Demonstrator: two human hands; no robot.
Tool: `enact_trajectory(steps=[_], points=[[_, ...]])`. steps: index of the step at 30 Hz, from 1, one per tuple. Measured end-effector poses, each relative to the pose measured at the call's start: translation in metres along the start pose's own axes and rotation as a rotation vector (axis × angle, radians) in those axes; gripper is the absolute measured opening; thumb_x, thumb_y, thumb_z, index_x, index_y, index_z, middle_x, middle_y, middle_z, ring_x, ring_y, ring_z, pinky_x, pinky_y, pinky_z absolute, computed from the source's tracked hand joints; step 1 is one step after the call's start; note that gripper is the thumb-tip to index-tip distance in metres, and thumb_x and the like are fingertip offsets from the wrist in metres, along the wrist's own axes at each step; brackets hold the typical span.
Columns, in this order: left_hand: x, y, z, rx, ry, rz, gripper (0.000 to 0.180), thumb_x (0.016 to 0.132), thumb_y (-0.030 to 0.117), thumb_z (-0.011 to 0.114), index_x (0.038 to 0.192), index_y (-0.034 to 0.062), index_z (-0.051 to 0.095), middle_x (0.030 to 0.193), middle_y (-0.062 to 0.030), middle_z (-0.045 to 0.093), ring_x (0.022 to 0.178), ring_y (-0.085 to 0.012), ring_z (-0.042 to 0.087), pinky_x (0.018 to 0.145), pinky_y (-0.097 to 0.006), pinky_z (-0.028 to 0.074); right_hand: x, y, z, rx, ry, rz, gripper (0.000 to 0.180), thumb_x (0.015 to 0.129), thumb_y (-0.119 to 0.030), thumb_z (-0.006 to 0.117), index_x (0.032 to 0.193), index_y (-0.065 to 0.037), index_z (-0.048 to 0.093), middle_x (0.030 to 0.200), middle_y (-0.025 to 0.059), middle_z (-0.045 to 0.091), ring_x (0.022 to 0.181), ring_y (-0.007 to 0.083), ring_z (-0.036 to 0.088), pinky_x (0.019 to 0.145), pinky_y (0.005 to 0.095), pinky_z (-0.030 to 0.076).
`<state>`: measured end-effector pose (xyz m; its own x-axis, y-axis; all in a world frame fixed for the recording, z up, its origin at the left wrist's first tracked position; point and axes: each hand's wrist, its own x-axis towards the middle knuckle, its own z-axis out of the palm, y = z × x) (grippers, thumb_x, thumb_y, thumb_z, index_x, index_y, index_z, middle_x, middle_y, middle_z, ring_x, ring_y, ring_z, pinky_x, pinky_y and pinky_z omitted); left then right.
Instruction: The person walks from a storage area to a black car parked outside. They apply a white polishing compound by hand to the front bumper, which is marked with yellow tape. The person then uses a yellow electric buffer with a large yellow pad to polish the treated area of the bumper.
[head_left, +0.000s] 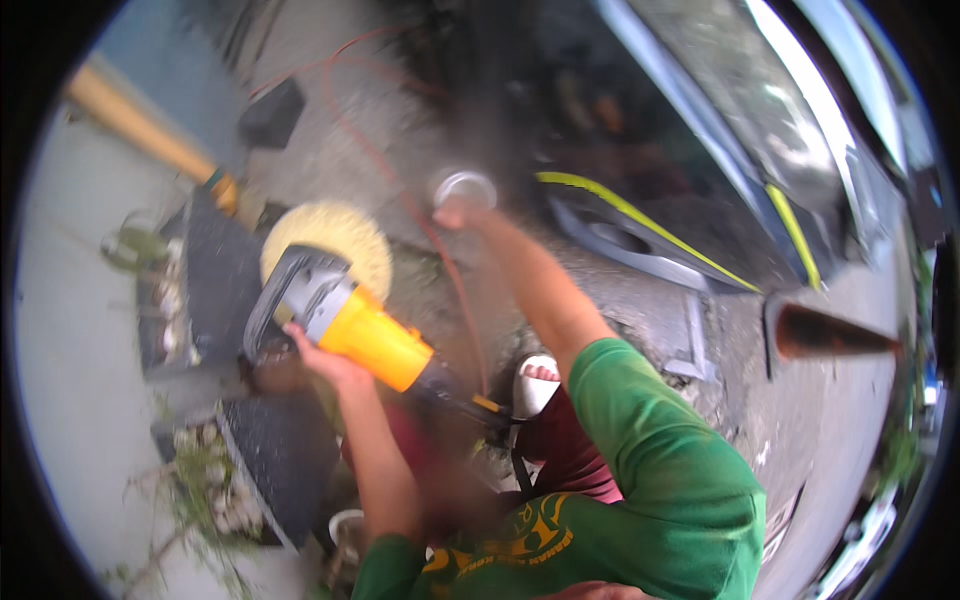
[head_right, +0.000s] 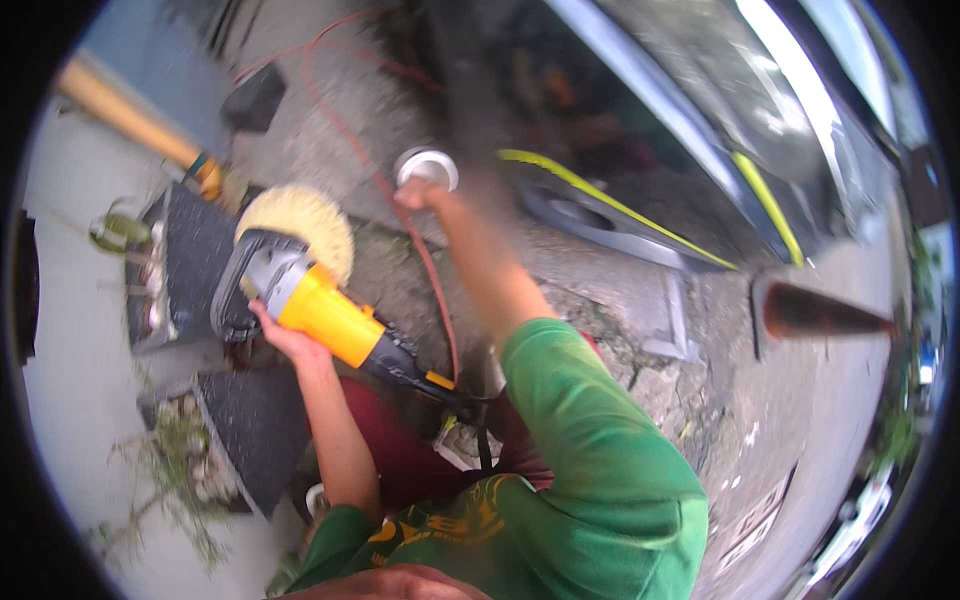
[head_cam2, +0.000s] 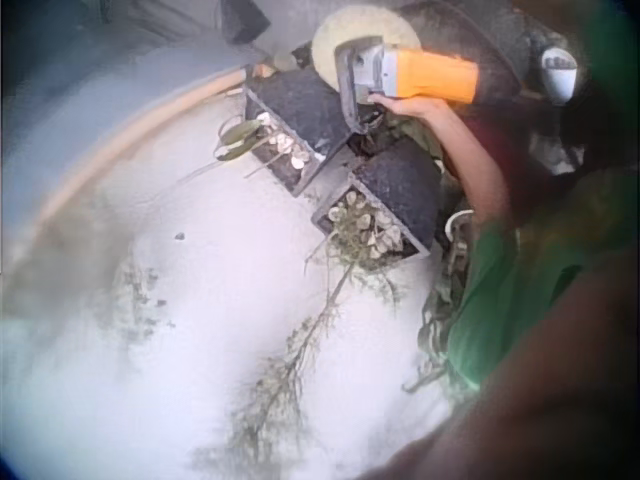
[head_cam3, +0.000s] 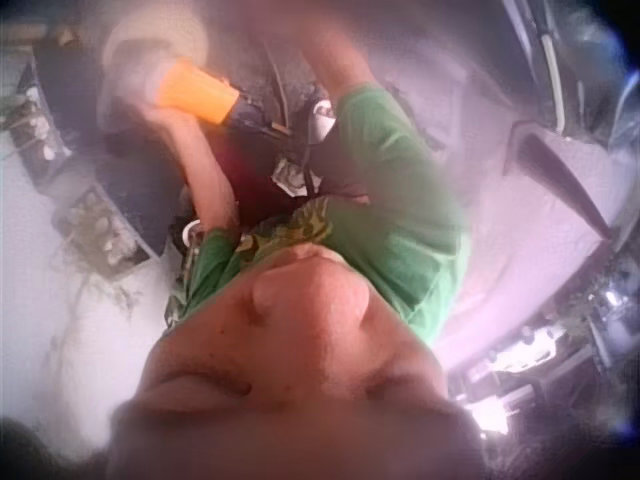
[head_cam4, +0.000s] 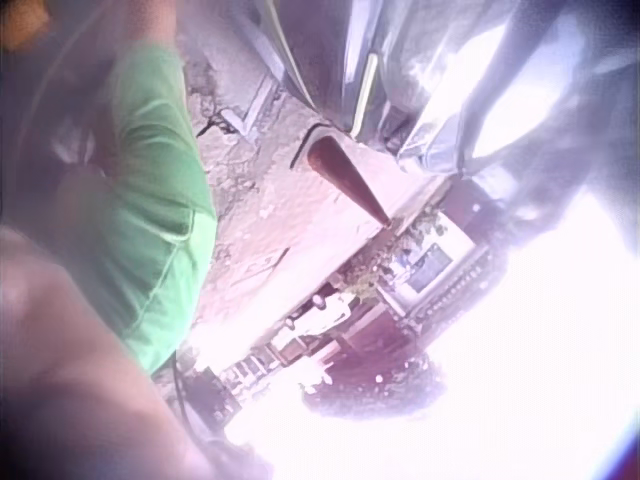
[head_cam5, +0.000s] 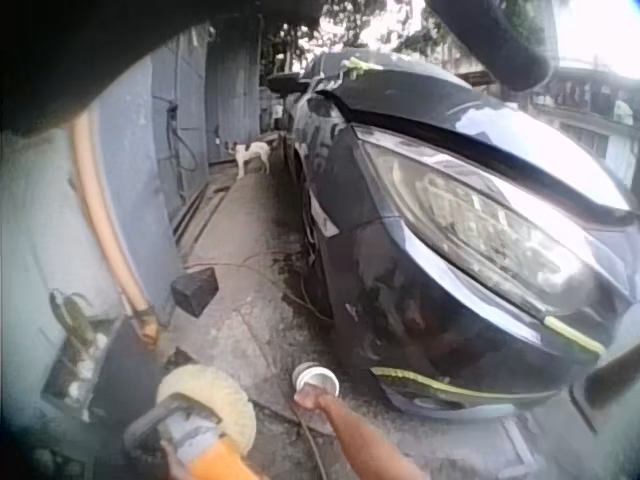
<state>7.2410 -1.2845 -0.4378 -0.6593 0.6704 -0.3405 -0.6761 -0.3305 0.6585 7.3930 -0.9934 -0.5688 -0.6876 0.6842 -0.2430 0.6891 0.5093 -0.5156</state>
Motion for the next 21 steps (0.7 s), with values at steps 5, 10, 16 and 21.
enact_trajectory(steps=[5,10,16,21], points=[[-0.018,0.019,0.035,0.039,0.063,0.278,0.062,0.098,0.054,0.036,0.132,0.0032,0.047,0.128,-0.0103,0.056,0.115,-0.0276,0.054,0.098,-0.041,0.043,0.03,0.013,-0.029,0.049,-0.204,0.167,0.048,0.087,-0.028,0.042,0.116,0.005,0.061,0.126,0.0238,0.058,0.121,0.0344,0.055,0.101,0.0453,0.042],[-0.048,0.062,0.083,0.085,-0.065,0.562,0.068,0.096,0.058,0.032,0.134,0.003,0.046,0.129,-0.0152,0.055,0.117,-0.0403,0.053,0.101,-0.058,0.04,0.064,0.002,-0.013,0.03,-0.308,0.3,0.082,0.086,-0.034,0.041,0.148,0.006,0.007,0.153,0.0199,0.027,0.142,0.0344,0.025,0.114,0.0566,0.014],[-0.089,0.103,0.168,0.196,0.085,0.73,0.065,0.099,0.054,0.031,0.123,-0.0019,0.053,0.115,-0.0181,0.062,0.101,-0.032,0.061,0.093,-0.045,0.047,0.084,0.014,-0.002,0.062,-0.309,0.256,0.085,0.077,-0.03,0.057,0.138,0.017,0.023,0.141,0.029,0.04,0.131,0.0377,0.042,0.107,0.042,0.034],[-0.109,0.119,0.178,0.084,-0.225,0.615,0.071,0.095,0.058,0.034,0.136,0.0007,0.044,0.132,-0.0217,0.051,0.119,-0.0424,0.05,0.104,-0.062,0.031,0.103,-0.008,0.0,0.079,-0.443,0.142,0.06,0.068,-0.024,0.066,0.116,0.01,0.059,0.12,0.027,0.06,0.113,0.0355,0.059,0.091,0.0373,0.049]])
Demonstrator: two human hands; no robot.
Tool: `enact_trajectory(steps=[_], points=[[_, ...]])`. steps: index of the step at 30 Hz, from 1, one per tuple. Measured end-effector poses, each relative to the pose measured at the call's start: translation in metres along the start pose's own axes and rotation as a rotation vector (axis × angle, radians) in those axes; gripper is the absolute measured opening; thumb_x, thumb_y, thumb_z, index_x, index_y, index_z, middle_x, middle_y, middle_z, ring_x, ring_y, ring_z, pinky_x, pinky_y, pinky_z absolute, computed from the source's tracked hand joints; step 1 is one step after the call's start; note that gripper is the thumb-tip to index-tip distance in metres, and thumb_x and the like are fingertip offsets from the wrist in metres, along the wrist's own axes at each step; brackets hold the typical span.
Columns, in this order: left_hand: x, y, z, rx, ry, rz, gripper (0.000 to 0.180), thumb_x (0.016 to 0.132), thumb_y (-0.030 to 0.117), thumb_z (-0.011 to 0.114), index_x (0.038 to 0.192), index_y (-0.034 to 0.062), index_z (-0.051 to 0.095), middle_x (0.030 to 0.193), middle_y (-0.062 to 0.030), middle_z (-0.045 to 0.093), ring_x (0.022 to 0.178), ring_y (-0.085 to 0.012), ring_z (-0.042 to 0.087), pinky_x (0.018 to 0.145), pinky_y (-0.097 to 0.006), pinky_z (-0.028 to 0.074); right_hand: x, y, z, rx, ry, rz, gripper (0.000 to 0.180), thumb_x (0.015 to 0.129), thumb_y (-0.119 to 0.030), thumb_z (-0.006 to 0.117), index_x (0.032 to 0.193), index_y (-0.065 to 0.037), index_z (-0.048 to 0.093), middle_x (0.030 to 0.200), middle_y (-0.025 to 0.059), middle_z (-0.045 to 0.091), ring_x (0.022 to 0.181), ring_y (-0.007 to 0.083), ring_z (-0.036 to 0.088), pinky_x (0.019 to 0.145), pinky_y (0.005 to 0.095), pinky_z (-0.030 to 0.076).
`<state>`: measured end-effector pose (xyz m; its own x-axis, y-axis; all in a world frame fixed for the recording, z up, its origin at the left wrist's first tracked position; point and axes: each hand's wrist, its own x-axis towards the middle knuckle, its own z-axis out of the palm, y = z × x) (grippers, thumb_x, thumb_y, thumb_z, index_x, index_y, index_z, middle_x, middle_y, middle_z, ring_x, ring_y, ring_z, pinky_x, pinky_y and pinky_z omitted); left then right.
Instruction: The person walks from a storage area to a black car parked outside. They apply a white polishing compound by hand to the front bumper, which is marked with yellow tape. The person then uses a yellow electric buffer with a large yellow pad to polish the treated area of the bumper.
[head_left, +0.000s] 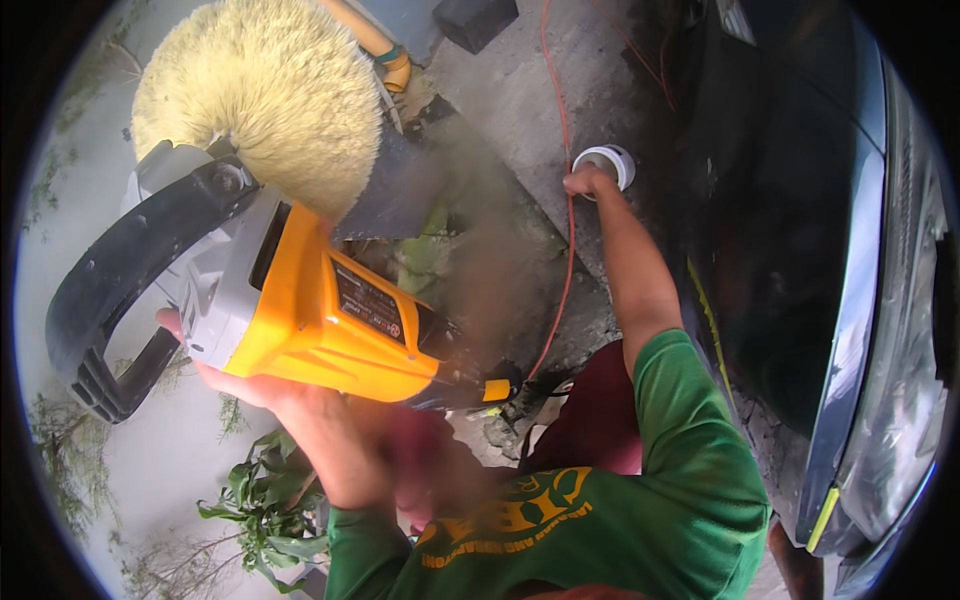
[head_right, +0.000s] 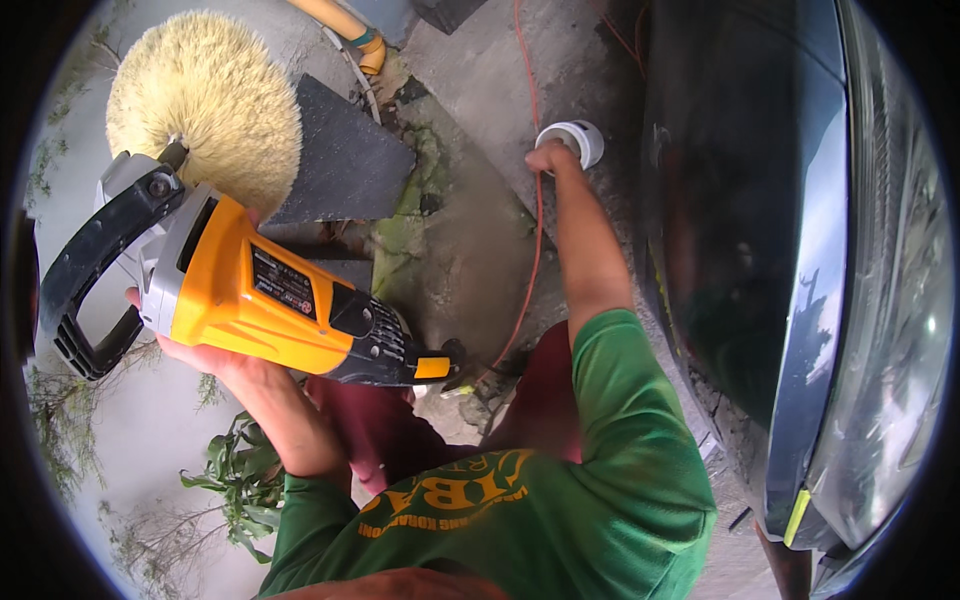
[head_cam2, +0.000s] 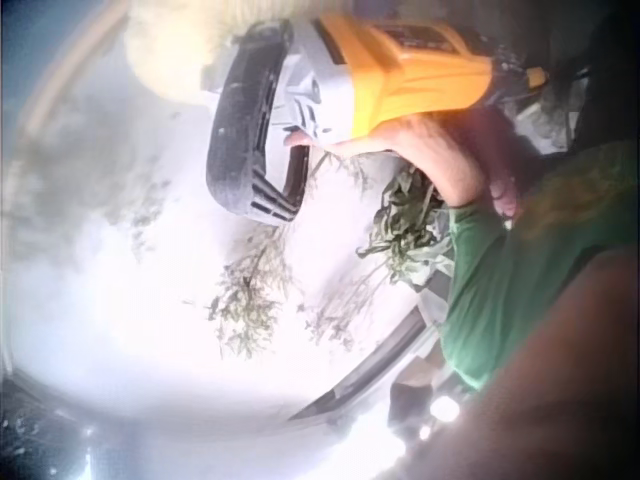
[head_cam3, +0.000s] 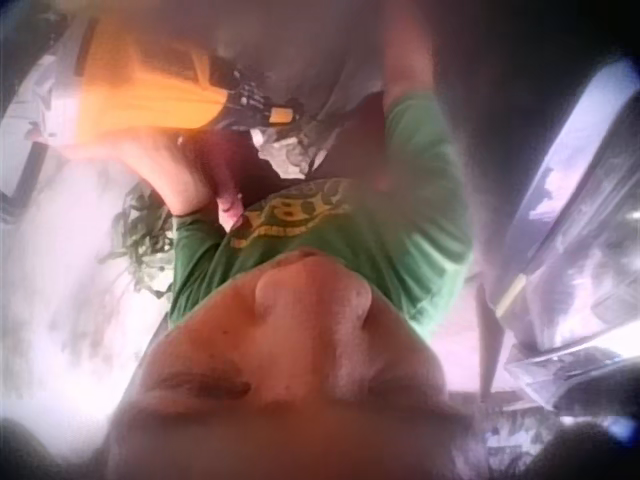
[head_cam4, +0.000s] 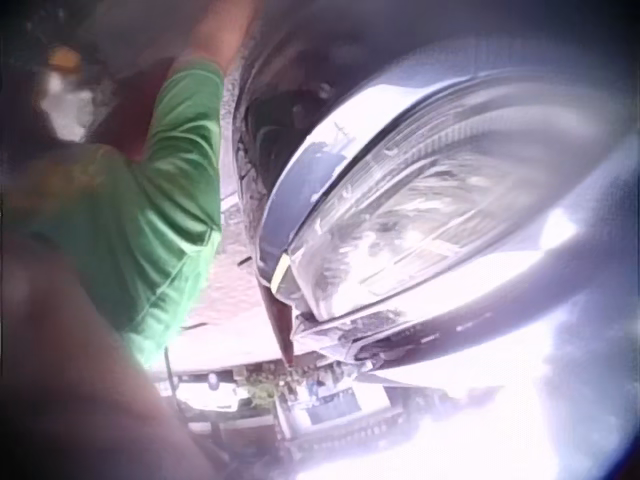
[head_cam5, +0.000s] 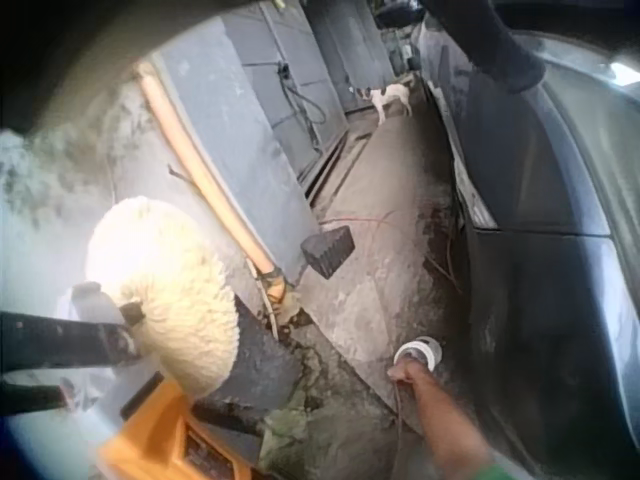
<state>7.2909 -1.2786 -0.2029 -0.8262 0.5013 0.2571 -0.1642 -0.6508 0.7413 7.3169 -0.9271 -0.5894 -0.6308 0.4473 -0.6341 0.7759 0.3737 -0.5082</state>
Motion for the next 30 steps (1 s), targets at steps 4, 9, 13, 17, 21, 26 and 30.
enact_trajectory(steps=[4,9,13,17,21,26,30], points=[[0.024,-0.02,0.002,-0.072,-0.036,-0.04,0.072,0.094,0.059,0.035,0.14,0.0034,0.039,0.135,-0.0217,0.049,0.122,-0.0441,0.048,0.105,-0.067,0.028,0.01,0.021,-0.013,-0.077,0.076,0.014,0.05,0.065,-0.029,0.067,0.104,0.002,0.069,0.113,0.0234,0.064,0.106,0.032,0.063,0.089,0.0384,0.05],[0.072,-0.08,-0.005,-0.065,0.09,-0.143,0.062,0.099,0.052,0.034,0.135,0.0032,0.045,0.127,-0.015,0.056,0.111,-0.0361,0.057,0.096,-0.053,0.045,0.001,0.047,-0.016,-0.101,0.127,-0.079,0.055,0.065,-0.033,0.066,0.109,0.0,0.067,0.119,0.0227,0.062,0.11,0.0339,0.061,0.091,0.04,0.048],[0.103,-0.152,-0.038,-0.107,0.042,-0.365,0.063,0.098,0.055,0.035,0.131,0.0025,0.048,0.124,-0.0126,0.057,0.112,-0.0287,0.056,0.095,-0.043,0.045,-0.033,0.046,-0.022,0.058,0.184,0.038,0.058,0.066,-0.033,0.066,0.112,0.002,0.065,0.12,0.0228,0.062,0.111,0.0333,0.061,0.091,0.0389,0.048],[0.124,-0.199,-0.05,-0.15,0.01,-0.569,0.067,0.098,0.058,0.032,0.133,0.0027,0.046,0.126,-0.0122,0.056,0.111,-0.0279,0.056,0.094,-0.041,0.046,-0.063,0.036,-0.023,0.103,0.146,0.148,0.057,0.068,-0.034,0.064,0.112,0.003,0.064,0.122,0.0222,0.061,0.113,0.0333,0.059,0.092,0.0388,0.047],[0.132,-0.238,-0.051,-0.192,0.048,-0.723,0.07,0.098,0.06,0.026,0.135,0.0022,0.043,0.125,-0.0139,0.056,0.109,-0.0282,0.058,0.092,-0.041,0.047,-0.068,0.035,-0.016,0.164,0.173,0.22,0.058,0.069,-0.034,0.062,0.113,0.002,0.064,0.123,0.0221,0.06,0.116,0.0331,0.057,0.095,0.0401,0.045],[0.125,-0.241,-0.036,-0.182,0.068,-0.792,0.073,0.097,0.061,0.024,0.137,0.0019,0.041,0.128,-0.0164,0.054,0.109,-0.0305,0.058,0.093,-0.043,0.048,-0.047,0.03,0.002,0.209,0.201,0.257,0.058,0.07,-0.035,0.06,0.116,0.001,0.063,0.125,0.0221,0.059,0.121,0.0328,0.054,0.099,0.0416,0.042],[0.137,-0.252,-0.045,-0.128,-0.051,-0.833,0.077,0.096,0.063,0.02,0.14,0.0032,0.039,0.129,-0.0174,0.055,0.11,-0.0332,0.059,0.095,-0.046,0.047,-0.039,0.027,0.002,0.275,0.184,0.256,0.059,0.072,-0.035,0.057,0.118,0.0,0.062,0.128,0.0221,0.057,0.125,0.033,0.051,0.102,0.0427,0.04]])
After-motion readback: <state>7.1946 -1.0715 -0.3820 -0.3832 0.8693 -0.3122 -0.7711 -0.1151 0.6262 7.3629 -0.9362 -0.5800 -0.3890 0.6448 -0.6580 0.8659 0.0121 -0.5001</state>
